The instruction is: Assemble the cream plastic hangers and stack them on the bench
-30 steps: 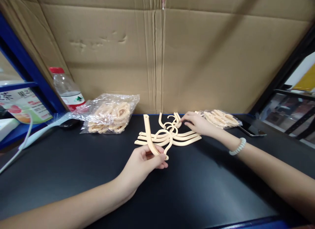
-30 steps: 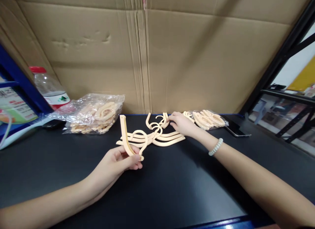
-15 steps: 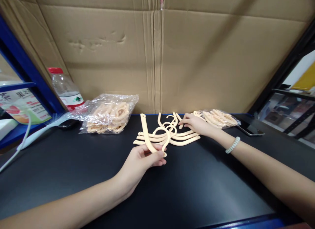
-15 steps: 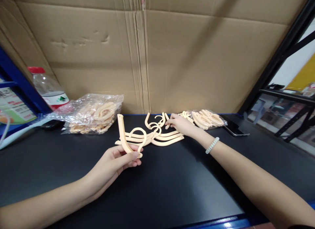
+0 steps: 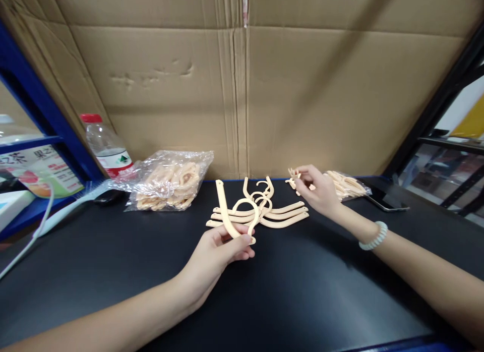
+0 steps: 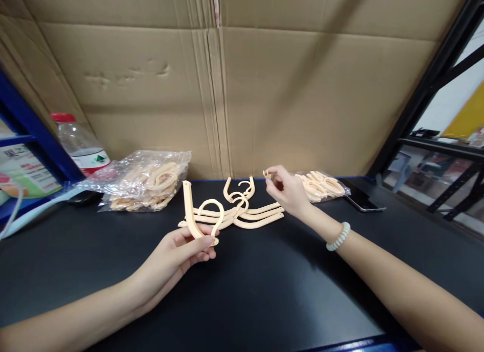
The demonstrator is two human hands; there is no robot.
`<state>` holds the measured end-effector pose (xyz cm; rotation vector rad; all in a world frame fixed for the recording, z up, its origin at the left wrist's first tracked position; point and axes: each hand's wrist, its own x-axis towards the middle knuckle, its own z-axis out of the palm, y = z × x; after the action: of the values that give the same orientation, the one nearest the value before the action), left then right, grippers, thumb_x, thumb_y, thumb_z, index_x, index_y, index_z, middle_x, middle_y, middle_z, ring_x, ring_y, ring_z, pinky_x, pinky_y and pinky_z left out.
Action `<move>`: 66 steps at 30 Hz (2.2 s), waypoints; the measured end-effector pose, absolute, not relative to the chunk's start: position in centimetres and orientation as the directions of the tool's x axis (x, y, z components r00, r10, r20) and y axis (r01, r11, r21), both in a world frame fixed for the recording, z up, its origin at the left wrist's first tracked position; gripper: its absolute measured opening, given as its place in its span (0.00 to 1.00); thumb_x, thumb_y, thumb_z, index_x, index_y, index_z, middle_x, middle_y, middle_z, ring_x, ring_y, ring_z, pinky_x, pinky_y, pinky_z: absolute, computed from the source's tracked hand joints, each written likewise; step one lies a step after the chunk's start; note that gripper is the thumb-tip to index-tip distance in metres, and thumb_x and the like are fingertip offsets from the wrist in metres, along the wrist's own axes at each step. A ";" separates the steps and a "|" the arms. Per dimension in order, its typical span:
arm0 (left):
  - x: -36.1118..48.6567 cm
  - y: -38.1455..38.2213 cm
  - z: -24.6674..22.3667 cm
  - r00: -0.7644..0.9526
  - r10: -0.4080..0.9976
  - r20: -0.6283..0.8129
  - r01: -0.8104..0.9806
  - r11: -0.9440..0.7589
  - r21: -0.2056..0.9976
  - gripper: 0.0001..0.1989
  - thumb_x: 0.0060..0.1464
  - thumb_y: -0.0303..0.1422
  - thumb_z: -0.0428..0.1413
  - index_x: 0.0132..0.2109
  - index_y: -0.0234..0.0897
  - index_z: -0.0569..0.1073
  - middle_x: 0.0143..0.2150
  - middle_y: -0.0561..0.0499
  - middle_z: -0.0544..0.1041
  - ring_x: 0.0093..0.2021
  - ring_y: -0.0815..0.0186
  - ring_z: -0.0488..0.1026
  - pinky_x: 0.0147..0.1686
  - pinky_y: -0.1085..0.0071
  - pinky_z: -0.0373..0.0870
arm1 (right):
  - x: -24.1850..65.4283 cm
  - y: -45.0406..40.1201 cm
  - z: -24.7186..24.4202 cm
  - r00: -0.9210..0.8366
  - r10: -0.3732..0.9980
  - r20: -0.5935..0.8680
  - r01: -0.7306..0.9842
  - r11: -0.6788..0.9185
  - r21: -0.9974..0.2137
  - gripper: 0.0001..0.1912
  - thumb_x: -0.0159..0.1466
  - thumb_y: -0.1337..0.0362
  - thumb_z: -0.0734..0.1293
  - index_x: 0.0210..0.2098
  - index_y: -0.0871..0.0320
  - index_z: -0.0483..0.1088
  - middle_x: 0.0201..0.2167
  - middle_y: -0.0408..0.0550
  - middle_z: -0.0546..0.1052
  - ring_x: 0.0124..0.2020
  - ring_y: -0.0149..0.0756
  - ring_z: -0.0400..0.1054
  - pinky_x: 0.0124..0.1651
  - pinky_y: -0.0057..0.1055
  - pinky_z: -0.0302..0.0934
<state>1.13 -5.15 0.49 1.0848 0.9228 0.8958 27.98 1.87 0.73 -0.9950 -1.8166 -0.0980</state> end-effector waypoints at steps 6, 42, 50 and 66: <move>1.2 -5.1 0.6 0.366 0.920 -0.142 -0.111 0.195 0.975 0.10 0.47 0.32 0.65 0.36 0.31 0.75 0.29 0.53 0.74 0.28 0.74 0.72 0.30 0.81 0.68 | 24.3 -2.0 2.2 0.017 0.754 0.657 0.216 0.638 -0.739 0.04 0.70 0.61 0.56 0.43 0.54 0.57 0.19 0.37 0.72 0.18 0.30 0.68 0.23 0.27 0.61; 1.0 -4.8 -0.1 0.406 0.913 -0.044 -0.188 0.130 0.974 0.11 0.47 0.34 0.66 0.36 0.31 0.75 0.30 0.52 0.75 0.29 0.73 0.70 0.31 0.77 0.68 | 19.5 -5.8 -0.1 -0.309 0.951 0.001 -0.286 -0.092 -0.954 0.10 0.55 0.62 0.74 0.36 0.58 0.74 0.34 0.45 0.74 0.34 0.29 0.69 0.39 0.27 0.66; 1.0 -4.7 -0.3 0.408 0.912 -0.046 -0.202 0.139 0.970 0.12 0.45 0.33 0.67 0.35 0.32 0.75 0.32 0.51 0.76 0.30 0.71 0.71 0.33 0.76 0.69 | 19.5 -5.9 -0.5 -0.369 0.929 0.034 -0.220 -0.051 -0.974 0.12 0.56 0.61 0.74 0.36 0.59 0.73 0.35 0.47 0.75 0.37 0.33 0.70 0.41 0.31 0.67; 1.2 -4.9 -0.4 0.449 0.893 -0.026 -0.202 0.130 0.971 0.13 0.40 0.34 0.69 0.29 0.31 0.75 0.28 0.50 0.76 0.29 0.69 0.72 0.32 0.72 0.70 | 19.7 -5.4 -1.0 -0.381 0.924 0.048 -0.118 0.003 -0.993 0.12 0.55 0.59 0.74 0.36 0.58 0.75 0.35 0.49 0.77 0.36 0.35 0.71 0.41 0.33 0.66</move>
<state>1.24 -4.94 -0.37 1.1701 0.7481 0.9138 19.68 -5.38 -1.00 -0.8908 -1.4109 1.5223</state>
